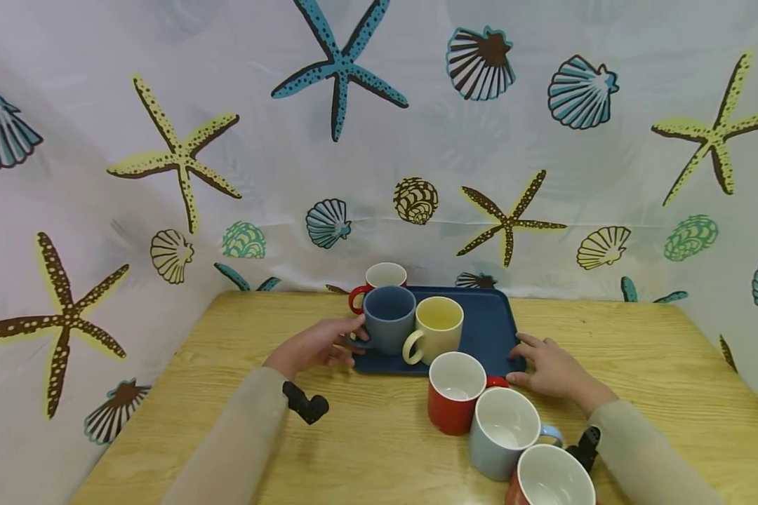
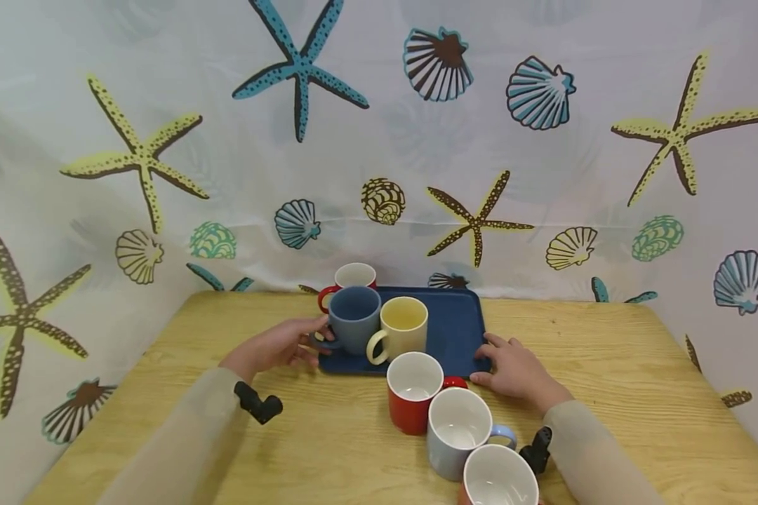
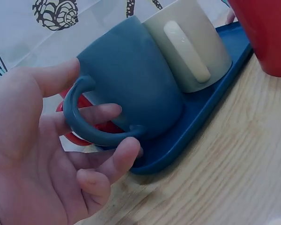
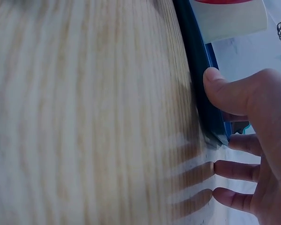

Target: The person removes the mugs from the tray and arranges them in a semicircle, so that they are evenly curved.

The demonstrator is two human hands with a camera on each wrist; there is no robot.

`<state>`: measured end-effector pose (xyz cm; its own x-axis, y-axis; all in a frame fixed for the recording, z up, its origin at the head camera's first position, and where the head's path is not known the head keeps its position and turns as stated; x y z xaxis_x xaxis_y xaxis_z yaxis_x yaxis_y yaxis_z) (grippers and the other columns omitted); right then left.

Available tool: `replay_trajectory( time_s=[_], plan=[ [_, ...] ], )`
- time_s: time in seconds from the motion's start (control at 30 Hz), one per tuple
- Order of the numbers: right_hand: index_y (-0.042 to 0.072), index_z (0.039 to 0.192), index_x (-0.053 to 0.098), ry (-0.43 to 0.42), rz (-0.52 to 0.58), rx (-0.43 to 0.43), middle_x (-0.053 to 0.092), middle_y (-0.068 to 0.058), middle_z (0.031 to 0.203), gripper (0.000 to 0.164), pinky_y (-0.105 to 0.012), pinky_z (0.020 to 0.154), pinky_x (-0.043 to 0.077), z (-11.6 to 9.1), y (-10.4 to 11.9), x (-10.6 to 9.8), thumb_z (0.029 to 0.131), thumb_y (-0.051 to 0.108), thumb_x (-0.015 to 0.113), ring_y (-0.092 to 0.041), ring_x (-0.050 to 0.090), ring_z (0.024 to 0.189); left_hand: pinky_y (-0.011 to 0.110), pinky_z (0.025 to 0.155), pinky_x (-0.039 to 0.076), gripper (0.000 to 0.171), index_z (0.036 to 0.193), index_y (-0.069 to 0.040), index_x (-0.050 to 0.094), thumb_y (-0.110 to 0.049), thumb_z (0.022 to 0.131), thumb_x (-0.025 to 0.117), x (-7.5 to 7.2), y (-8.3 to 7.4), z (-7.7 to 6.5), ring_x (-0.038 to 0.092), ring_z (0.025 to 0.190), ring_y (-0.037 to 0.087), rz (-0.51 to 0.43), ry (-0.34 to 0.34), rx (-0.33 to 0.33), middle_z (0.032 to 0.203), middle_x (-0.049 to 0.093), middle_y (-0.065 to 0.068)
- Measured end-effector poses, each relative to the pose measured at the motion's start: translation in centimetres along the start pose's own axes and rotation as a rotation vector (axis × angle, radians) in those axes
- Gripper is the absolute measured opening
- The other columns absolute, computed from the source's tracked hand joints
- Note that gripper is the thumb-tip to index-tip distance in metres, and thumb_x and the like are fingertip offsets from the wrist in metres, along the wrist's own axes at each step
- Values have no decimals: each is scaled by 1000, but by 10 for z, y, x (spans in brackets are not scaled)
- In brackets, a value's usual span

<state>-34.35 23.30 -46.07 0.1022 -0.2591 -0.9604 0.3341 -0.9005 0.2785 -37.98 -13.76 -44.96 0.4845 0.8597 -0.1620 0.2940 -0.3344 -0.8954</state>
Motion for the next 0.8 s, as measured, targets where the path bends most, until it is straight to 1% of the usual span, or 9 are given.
replay_trajectory(
  time_s=[0.07, 0.13, 0.2, 0.27, 0.33, 0.4, 0.53, 0.7, 0.8],
  plan=[
    [17, 111, 65, 0, 1, 1, 38, -19, 141, 44, -62, 91, 38, 0, 0, 0, 81, 50, 65, -48, 39, 119, 24, 54, 36, 60, 113, -6, 55, -59, 85, 53, 1, 1, 1, 62, 71, 23, -46, 11, -12, 118, 57, 19],
    [17, 111, 65, 0, 5, 4, 38, -19, 141, 45, -62, 91, 37, 0, 1, 0, 81, 50, 65, -49, 39, 119, 25, 57, 39, 58, 112, -6, 54, -57, 86, 54, 1, 1, 3, 63, 74, 25, -78, 16, -20, 119, 57, 19],
    [17, 111, 65, 4, 13, 4, 38, -20, 141, 45, -62, 92, 36, 1, 1, 0, 81, 50, 65, -49, 38, 120, 26, 60, 43, 56, 112, -7, 53, -56, 87, 53, 2, 4, 5, 65, 80, 27, -105, 14, -28, 119, 57, 19],
    [17, 111, 65, 7, 17, 3, 38, -20, 141, 45, -62, 92, 36, 1, 2, 1, 81, 50, 65, -49, 38, 120, 30, 66, 50, 54, 113, -7, 52, -55, 87, 53, 2, 6, 7, 66, 87, 30, -141, 11, -38, 119, 57, 20],
    [16, 111, 65, 8, 26, 4, 38, -20, 141, 44, -61, 93, 36, 0, 2, 0, 81, 48, 65, -48, 38, 121, 35, 73, 53, 53, 114, -7, 51, -54, 88, 54, 3, 9, 9, 64, 94, 33, -197, 17, -42, 121, 55, 22],
    [16, 110, 65, 5, 26, 3, 38, -21, 141, 43, -61, 93, 37, -1, 2, 0, 81, 48, 66, -47, 38, 121, 40, 79, 53, 51, 113, -7, 49, -51, 89, 54, 5, 11, 11, 62, 99, 35, -268, 34, -45, 123, 53, 24],
    [16, 110, 65, 0, 26, 3, 38, -21, 141, 42, -60, 93, 37, -2, 1, -2, 81, 46, 67, -46, 39, 121, 43, 84, 50, 41, 105, -8, 47, -46, 92, 52, 6, 12, 12, 58, 106, 38, -381, 67, -32, 125, 49, 28],
    [16, 110, 65, 3, 33, 8, 38, -20, 141, 43, -60, 93, 37, -1, 1, -2, 81, 47, 67, -46, 38, 121, 44, 86, 49, 33, 88, -11, 51, -44, 92, 54, 7, 13, 10, 56, 109, 38, -452, 74, -14, 124, 48, 30],
    [16, 110, 65, -1, 30, 10, 38, -20, 141, 43, -60, 93, 36, -2, 0, -2, 81, 47, 67, -45, 38, 121, 46, 88, 47, 31, 84, -12, 53, -42, 93, 53, 8, 14, 11, 55, 111, 38, -474, 74, -2, 125, 46, 29]
  ],
)
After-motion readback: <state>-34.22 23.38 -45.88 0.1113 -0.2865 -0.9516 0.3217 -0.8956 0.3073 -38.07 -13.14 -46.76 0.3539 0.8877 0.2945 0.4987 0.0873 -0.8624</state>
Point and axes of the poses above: each hand's wrist, its own z-axis towards the middle knuckle, its own x-axis out of the palm, y = z × x, the point moved 6 cm from there along z, towards the middle knuckle
